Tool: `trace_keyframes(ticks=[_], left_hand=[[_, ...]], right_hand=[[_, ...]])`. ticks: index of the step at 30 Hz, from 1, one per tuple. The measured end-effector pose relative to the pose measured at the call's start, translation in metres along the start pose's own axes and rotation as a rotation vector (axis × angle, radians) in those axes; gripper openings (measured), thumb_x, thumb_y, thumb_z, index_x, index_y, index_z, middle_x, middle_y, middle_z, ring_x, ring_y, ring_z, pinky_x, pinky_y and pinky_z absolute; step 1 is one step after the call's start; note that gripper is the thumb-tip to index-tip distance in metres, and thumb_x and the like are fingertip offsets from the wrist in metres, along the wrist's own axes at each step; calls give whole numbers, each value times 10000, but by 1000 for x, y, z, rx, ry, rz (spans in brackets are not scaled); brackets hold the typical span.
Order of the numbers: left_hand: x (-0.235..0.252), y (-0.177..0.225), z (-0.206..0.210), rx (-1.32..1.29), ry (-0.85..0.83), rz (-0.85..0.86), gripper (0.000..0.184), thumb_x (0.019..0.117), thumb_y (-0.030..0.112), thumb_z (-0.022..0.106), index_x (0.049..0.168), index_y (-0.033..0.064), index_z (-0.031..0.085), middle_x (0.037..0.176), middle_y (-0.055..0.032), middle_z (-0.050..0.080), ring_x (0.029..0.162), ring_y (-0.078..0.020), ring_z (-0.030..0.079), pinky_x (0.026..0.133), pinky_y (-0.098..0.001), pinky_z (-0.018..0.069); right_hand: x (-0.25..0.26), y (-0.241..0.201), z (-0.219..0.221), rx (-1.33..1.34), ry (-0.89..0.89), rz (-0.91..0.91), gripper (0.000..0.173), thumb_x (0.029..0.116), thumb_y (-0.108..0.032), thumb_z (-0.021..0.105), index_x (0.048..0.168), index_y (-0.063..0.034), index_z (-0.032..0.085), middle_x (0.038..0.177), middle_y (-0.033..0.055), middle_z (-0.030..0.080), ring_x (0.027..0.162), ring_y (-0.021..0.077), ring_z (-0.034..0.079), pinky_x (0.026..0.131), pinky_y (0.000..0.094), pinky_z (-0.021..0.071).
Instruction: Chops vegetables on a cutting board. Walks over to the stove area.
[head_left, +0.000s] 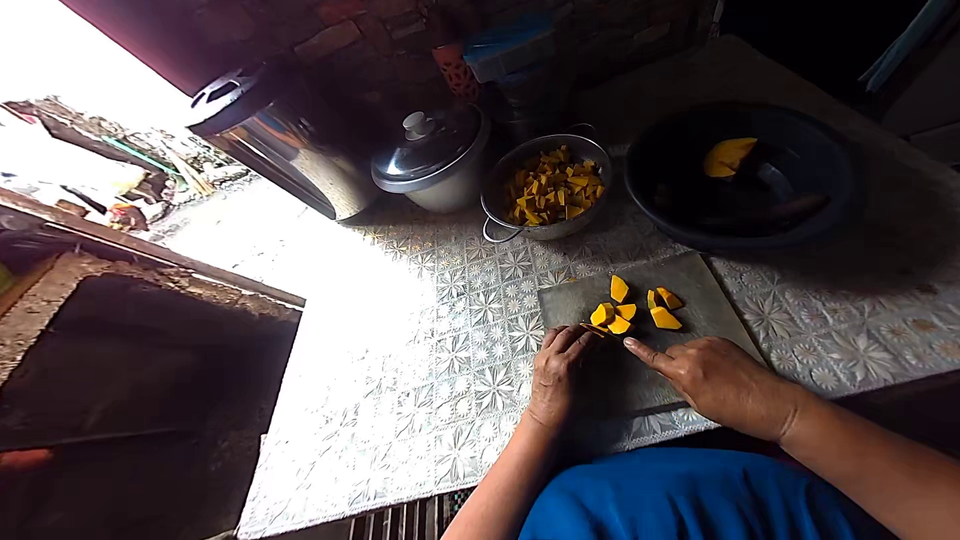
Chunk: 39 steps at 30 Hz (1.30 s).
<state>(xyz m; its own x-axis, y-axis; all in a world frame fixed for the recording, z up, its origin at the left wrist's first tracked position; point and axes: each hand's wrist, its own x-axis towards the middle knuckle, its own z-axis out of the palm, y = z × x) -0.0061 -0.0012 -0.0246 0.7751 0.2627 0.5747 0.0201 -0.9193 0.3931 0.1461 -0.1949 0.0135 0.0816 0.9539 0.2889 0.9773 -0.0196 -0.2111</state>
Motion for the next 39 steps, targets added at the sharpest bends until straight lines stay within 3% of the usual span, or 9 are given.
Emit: trace_keyframes(ticks=[9,12,14,19,21,23,27,31,39], left_hand=[[1,2,-1,-2,5,-20,161,949,130,652,964,58,795,1021,-101,766,1015,-220,723,950,-308,562],[1,3,1,-1,2,-13,159,947,134,654,961,64,796,1019,-96,767,1014,-223,721,951,-311,561],[0,3,0,21,0,-8,157,945,145,658,959,72,797,1024,-85,769,1017,-224,717,952,-315,555],[-1,2,0,20,68,-24,154,930,121,654,955,38,781,1002,-115,761,982,-232,725,927,-321,570],[-1,2,-2,-4,90,-43,152,928,110,659,998,13,752,1032,-148,741,989,-244,721,922,-328,576],[-1,5,-4,4,73,-47,236,911,162,684,1073,-3,732,1087,-164,732,1032,-272,706,949,-364,562],[5,8,-5,97,-56,-38,474,911,383,690,1186,-3,702,1205,-178,712,1148,-357,671,1031,-485,510],[7,11,-4,174,-236,4,420,927,456,680,1212,155,745,1247,-115,713,1184,-353,651,972,-525,525],[2,5,-6,157,-135,-57,258,888,373,727,986,142,786,1093,-103,735,1135,-350,659,982,-512,519]], right_hand=[[13,-11,-6,17,-214,96,576,915,-1,555,1487,-64,555,615,118,619,550,324,645,510,462,516],[31,-21,-16,84,-469,225,608,1000,-26,466,1599,-84,376,764,183,681,733,400,695,657,530,541],[37,-24,-14,110,-520,276,602,1033,-61,431,1623,-92,318,807,202,686,782,423,694,700,554,536],[17,-38,7,-24,-182,223,586,926,4,542,1508,-66,528,636,120,635,570,319,659,524,448,520],[6,-39,22,-57,52,162,537,867,-11,577,1396,-65,652,550,75,569,457,256,584,435,387,469],[-3,-36,28,-33,199,145,487,882,-69,537,1342,-70,697,522,51,535,419,229,538,407,364,434],[-13,-21,15,84,321,228,463,942,-159,487,1344,-50,689,570,65,598,436,239,562,423,399,468],[-27,-4,6,150,421,298,465,985,-205,464,1364,-31,669,631,83,658,463,225,585,454,394,499],[-69,26,13,101,515,448,478,985,-217,454,1359,-6,665,641,133,676,458,246,581,462,395,485]])
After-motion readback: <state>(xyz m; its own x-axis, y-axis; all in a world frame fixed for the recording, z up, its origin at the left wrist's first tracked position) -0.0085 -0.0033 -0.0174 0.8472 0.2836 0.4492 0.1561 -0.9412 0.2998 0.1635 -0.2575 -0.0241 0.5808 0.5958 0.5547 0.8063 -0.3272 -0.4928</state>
